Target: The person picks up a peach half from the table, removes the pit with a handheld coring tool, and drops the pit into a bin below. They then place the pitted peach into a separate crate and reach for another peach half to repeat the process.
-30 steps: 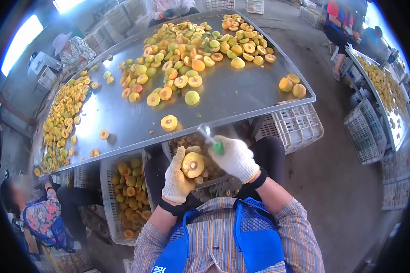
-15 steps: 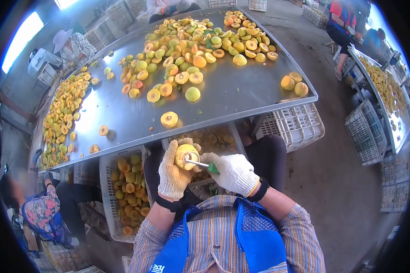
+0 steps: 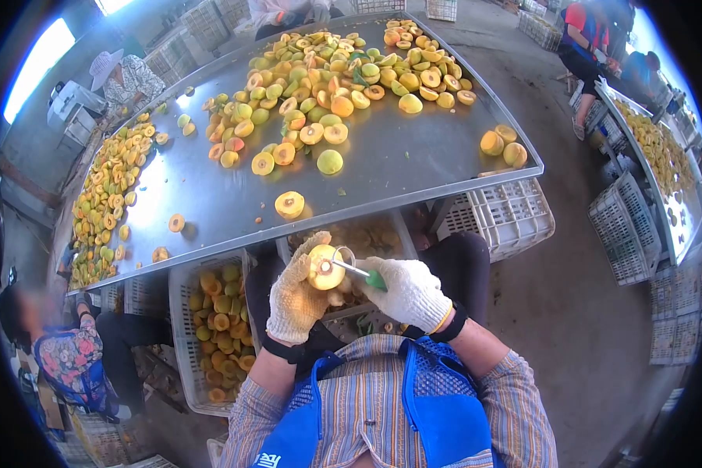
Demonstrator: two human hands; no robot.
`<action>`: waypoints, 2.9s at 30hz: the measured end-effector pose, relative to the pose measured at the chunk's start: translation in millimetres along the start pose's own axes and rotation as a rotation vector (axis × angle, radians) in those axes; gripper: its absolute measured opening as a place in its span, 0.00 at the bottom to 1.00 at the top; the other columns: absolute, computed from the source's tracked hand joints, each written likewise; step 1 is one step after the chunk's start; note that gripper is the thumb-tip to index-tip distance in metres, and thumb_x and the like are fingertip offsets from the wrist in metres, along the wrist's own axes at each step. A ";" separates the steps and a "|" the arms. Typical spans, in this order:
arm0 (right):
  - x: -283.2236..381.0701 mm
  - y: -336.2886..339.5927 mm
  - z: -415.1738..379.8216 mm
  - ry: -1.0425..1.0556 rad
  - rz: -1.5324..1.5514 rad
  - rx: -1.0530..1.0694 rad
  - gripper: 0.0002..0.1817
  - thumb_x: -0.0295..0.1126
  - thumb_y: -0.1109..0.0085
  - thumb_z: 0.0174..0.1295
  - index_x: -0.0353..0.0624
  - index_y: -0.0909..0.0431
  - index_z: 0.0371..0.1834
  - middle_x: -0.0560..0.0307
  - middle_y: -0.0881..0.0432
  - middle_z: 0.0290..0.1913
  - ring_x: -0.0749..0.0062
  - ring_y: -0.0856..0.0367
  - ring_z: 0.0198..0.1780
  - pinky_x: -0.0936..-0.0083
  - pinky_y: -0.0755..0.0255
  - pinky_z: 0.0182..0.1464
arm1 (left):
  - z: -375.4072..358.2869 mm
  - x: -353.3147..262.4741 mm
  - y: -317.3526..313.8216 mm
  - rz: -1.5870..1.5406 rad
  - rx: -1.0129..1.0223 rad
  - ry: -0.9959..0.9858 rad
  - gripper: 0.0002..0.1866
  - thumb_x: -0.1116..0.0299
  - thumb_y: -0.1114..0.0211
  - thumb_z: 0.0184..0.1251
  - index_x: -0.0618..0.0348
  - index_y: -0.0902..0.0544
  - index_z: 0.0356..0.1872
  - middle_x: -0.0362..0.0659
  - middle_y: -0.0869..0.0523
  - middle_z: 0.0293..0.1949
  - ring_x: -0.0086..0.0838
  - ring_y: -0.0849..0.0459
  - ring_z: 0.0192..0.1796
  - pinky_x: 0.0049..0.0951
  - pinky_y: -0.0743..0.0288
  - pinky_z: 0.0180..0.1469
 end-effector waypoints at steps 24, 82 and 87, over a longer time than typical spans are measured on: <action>-3.6 -25.8 8.7 0.219 -0.403 0.301 0.13 0.36 0.36 0.56 0.50 0.14 0.45 0.53 0.16 0.23 0.55 0.13 0.27 0.60 0.20 0.33 | -6.6 13.6 3.9 0.220 -0.406 0.147 0.35 0.36 0.45 0.74 0.67 0.15 0.39 0.50 0.13 0.29 0.32 0.13 0.23 0.25 0.20 0.19; -12.0 -73.1 6.6 -0.106 0.789 0.786 0.14 0.25 0.28 0.54 0.37 0.10 0.45 0.60 0.08 0.38 0.78 0.14 0.39 0.75 0.20 0.47 | 26.1 4.6 22.6 -0.087 -0.363 -0.089 0.37 0.33 0.56 0.77 0.61 0.15 0.37 0.55 0.12 0.36 0.51 0.13 0.35 0.46 0.16 0.36; -58.8 -57.6 34.2 -0.128 -0.265 0.382 0.14 0.42 0.39 0.64 0.45 0.15 0.46 0.46 0.13 0.29 0.51 0.13 0.31 0.57 0.20 0.36 | -5.2 -48.1 61.4 -0.027 -0.468 -0.312 0.37 0.34 0.56 0.77 0.63 0.16 0.43 0.53 0.12 0.39 0.50 0.13 0.38 0.48 0.16 0.40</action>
Point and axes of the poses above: each hand's wrist, its own z-axis towards the middle knuckle, its own y-axis out of the back of the hand, x = y × z, the point moved 5 cm from there along z, towards the middle knuckle
